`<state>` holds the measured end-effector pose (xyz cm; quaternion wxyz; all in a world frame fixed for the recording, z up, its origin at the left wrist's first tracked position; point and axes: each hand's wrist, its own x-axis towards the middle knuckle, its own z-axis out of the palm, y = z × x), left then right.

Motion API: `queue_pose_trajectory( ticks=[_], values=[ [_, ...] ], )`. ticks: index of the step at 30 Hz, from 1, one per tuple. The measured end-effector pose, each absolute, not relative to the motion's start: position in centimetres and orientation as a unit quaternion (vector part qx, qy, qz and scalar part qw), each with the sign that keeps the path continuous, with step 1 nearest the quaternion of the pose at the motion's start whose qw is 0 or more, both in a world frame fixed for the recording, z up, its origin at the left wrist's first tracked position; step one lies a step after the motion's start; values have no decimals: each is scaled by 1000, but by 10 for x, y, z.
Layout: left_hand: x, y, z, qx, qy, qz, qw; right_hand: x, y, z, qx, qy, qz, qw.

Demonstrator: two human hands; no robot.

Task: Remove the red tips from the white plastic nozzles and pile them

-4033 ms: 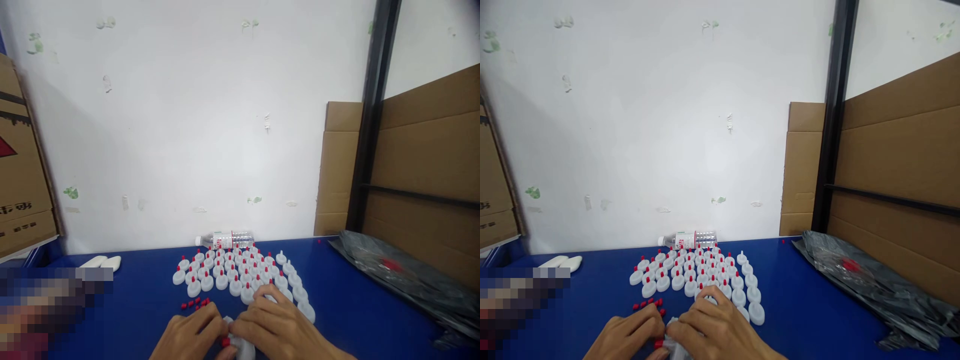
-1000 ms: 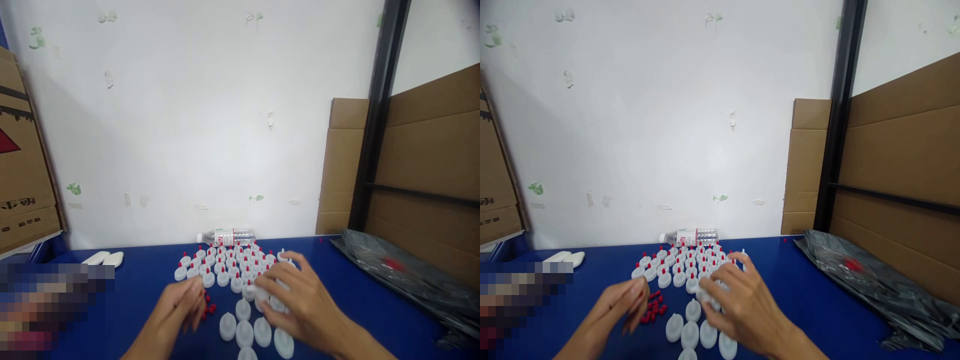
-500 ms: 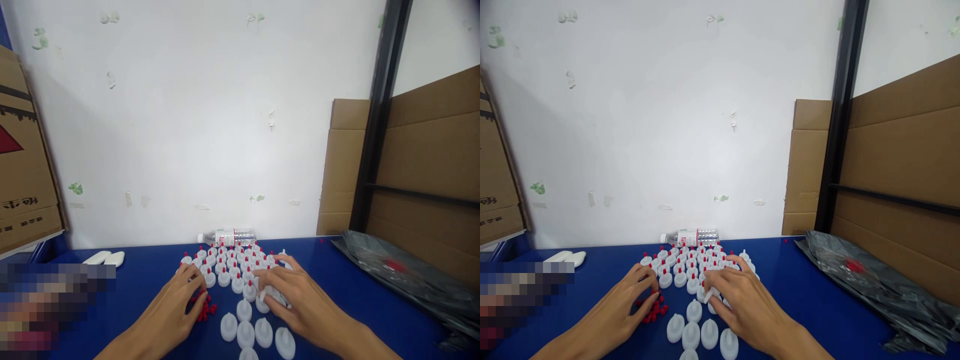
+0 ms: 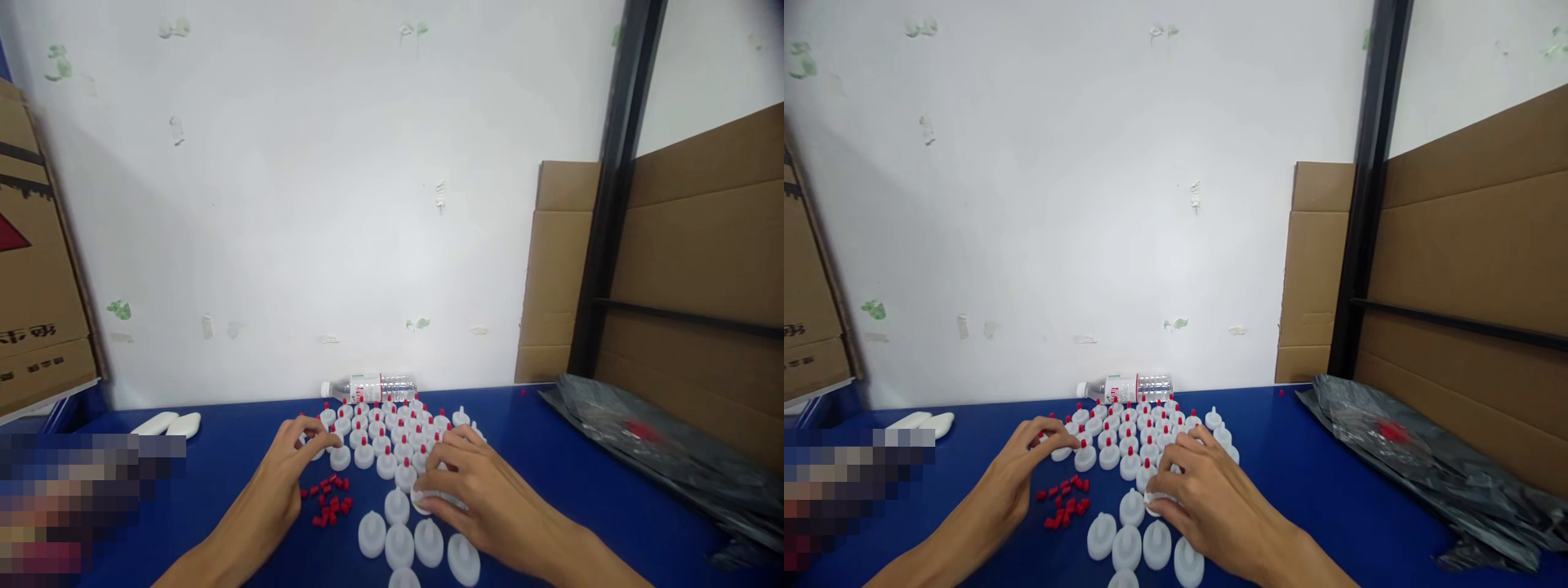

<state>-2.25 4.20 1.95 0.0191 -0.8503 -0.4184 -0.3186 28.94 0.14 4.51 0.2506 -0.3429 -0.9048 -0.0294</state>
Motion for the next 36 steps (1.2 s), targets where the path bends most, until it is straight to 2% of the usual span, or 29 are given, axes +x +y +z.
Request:
queue_pose_trajectory(
  ticks=[5, 13, 22, 31, 36],
  values=[
    [-21, 44, 18, -841, -407, -355, 28, 288, 2, 42, -345, -906, -25, 244],
    [-16, 35, 24, -851, -415, -323, 11, 288, 1, 40, -365, -901, -14, 234],
    [-28, 45, -2, -863, -410, -291, 53, 287, 0, 41, -366, -902, -1, 230],
    [-19, 45, 19, -858, -410, -309, -13, 286, -2, 42, -370, -902, 7, 223],
    [-17, 54, 16, -850, -416, -323, -25, 286, -2, 45, -377, -891, -5, 253]
  ],
)
